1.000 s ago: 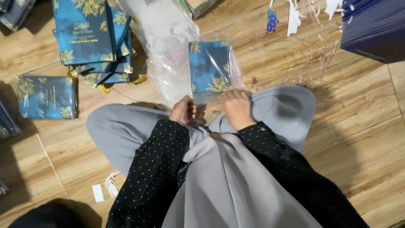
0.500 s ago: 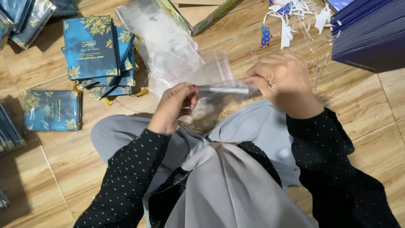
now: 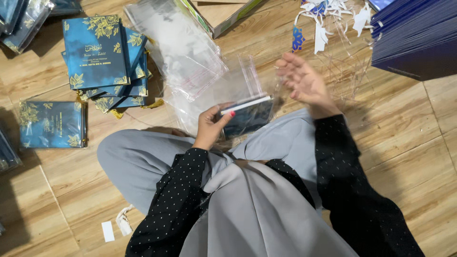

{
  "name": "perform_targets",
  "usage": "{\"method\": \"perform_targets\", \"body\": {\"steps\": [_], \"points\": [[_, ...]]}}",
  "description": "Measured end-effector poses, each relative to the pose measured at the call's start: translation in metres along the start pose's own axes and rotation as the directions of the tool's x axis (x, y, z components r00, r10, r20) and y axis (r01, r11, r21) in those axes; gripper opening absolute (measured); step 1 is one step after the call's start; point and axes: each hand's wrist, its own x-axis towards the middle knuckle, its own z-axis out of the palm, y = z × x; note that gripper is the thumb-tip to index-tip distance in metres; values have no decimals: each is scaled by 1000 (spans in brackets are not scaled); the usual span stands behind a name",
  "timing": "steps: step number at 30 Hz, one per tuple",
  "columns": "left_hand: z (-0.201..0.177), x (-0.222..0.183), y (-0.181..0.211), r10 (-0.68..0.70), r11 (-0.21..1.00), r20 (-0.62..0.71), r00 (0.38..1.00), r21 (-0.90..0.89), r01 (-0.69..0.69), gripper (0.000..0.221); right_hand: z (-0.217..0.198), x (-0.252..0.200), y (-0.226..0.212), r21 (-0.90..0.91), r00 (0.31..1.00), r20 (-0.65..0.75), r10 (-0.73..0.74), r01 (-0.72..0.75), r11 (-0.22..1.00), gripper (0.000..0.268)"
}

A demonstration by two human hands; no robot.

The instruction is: The person inserts blue books with gold patterns into individual clear plastic sleeves by hand, smooths the plastic, and sets them aside.

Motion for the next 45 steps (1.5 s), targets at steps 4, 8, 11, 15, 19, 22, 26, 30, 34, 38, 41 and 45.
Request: {"method": "perform_targets", "body": {"steps": [4, 8, 11, 15, 19, 22, 26, 30, 34, 38, 41, 45], "points": [[8, 3, 15, 10, 997, -68, 998, -78, -15, 21, 16, -21, 79, 285, 951, -124, 283, -239, 928, 41], [4, 4, 17, -22, 999, -112, 993, -47, 17, 21, 34, -30, 95, 286, 882, -294, 367, -286, 915, 21], [1, 1, 22, -1, 999, -153, 988, 41, 7, 18, 39, -32, 94, 351, 857, -330, 395, -277, 895, 18], [2, -2, 6, 41, 999, -261, 965, 14, -38, 14, 44, -27, 84, 286, 843, -406, 354, -251, 925, 16], [-1, -1, 5, 80, 997, -349, 934, 33, -73, 6, 46, -22, 74, 202, 833, -451, 320, -254, 946, 12], [1, -6, 14, 82, 997, -373, 924, 40, -72, 6, 46, -23, 76, 209, 815, -470, 339, -270, 940, 13], [6, -13, 26, 39, 999, -389, 920, 26, -32, 11, 47, -27, 75, 289, 805, -467, 367, -253, 923, 14], [7, -16, 20, 29, 999, -386, 922, 36, -16, 8, 45, -33, 81, 315, 811, -445, 379, -254, 914, 11], [9, -21, 25, 16, 999, -369, 929, 48, 1, 11, 46, -38, 77, 312, 818, -427, 385, -266, 912, 10], [5, -26, 19, -71, 997, -406, 911, -24, 67, 11, 38, -47, 94, 361, 800, -421, 427, -284, 888, 9], [0, -26, 4, -173, 984, -393, 903, -98, 146, 9, 44, -51, 72, 394, 797, -399, 453, -297, 870, 17], [1, -36, 20, -330, 942, -348, 877, -180, 283, 10, 48, -56, 52, 466, 784, -349, 513, -330, 821, 31]]}}
